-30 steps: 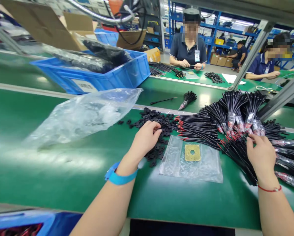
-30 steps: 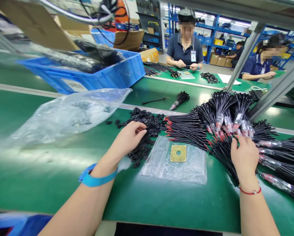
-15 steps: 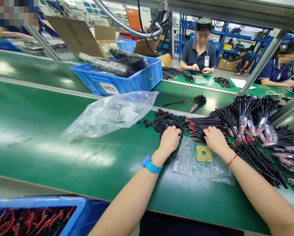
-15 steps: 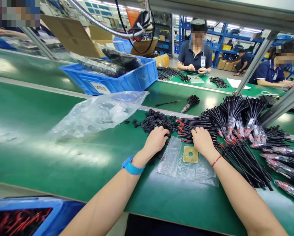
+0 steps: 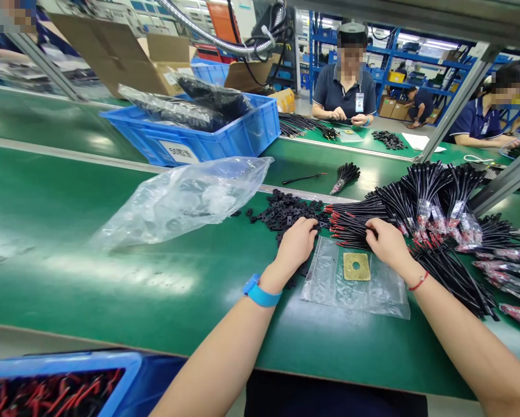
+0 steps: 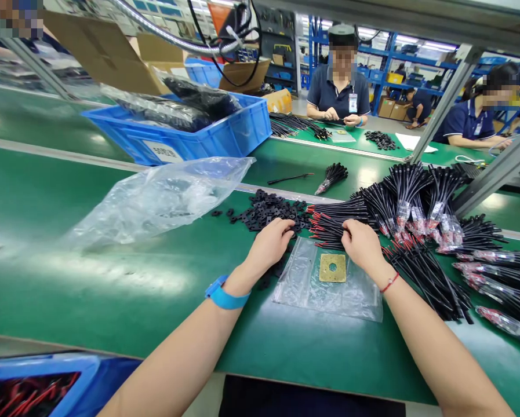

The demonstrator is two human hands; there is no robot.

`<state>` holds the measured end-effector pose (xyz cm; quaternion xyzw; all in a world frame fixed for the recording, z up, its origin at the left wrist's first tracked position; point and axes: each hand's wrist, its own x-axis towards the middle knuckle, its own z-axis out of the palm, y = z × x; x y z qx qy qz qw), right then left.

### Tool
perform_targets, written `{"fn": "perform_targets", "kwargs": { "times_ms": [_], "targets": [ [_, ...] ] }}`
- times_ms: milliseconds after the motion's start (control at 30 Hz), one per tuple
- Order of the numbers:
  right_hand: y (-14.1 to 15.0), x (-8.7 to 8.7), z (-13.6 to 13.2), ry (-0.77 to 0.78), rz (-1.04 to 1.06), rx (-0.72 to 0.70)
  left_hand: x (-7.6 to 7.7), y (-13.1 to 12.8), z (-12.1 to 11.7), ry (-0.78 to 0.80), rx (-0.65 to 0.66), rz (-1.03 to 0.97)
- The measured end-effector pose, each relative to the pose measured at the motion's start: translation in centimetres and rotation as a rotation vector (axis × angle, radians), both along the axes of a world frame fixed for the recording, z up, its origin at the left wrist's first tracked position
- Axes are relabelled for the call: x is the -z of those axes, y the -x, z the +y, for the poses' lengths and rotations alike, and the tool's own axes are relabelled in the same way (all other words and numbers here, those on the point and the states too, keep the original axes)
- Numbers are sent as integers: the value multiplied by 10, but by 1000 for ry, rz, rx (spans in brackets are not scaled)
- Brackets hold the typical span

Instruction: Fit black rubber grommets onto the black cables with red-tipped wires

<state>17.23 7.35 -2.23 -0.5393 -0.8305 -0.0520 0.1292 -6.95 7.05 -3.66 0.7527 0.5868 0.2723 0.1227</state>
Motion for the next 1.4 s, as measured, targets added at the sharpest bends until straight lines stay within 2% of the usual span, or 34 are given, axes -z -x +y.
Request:
{"fn": "perform_targets", "kwargs": {
  "times_ms": [100, 200, 333, 433, 533, 600, 733, 833, 933, 1067, 1267, 1400],
  "targets": [
    [-15, -4, -19, 80, 81, -67, -2, -8, -4, 25, 56, -115],
    [-30, 2, -47, 263, 137, -196, -3, -21, -13, 84, 116, -225],
    [-32, 14, -70, 350, 4, -165, -3, -38, -28, 281, 230, -531],
    [-24, 17, -71, 303, -132, -110, -2, -47, -38, 404, 277, -667],
    [-22, 18, -65, 298, -130, -63, 0, -51, -42, 464, 281, -718],
    [-27, 18, -64, 340, 3, -51, 1, -52, -42, 470, 253, -748],
    [-42, 12, -71, 409, 439, -87, 1, -55, -41, 511, 194, -853],
    [-44, 2, -80, 427, 578, -142, -1, -57, -43, 593, 192, -958],
    [-40, -3, -85, 428, 564, -188, -5, -58, -45, 672, 210, -1030],
    [-38, 0, -84, 411, 540, -167, -9, -57, -46, 708, 232, -1050],
    [-36, 2, -86, 400, 504, -177, -3, -59, -50, 653, 285, -894],
    [-28, 3, -90, 337, 505, -215, 0, -67, -56, 720, 236, -1049]
  ]
}}
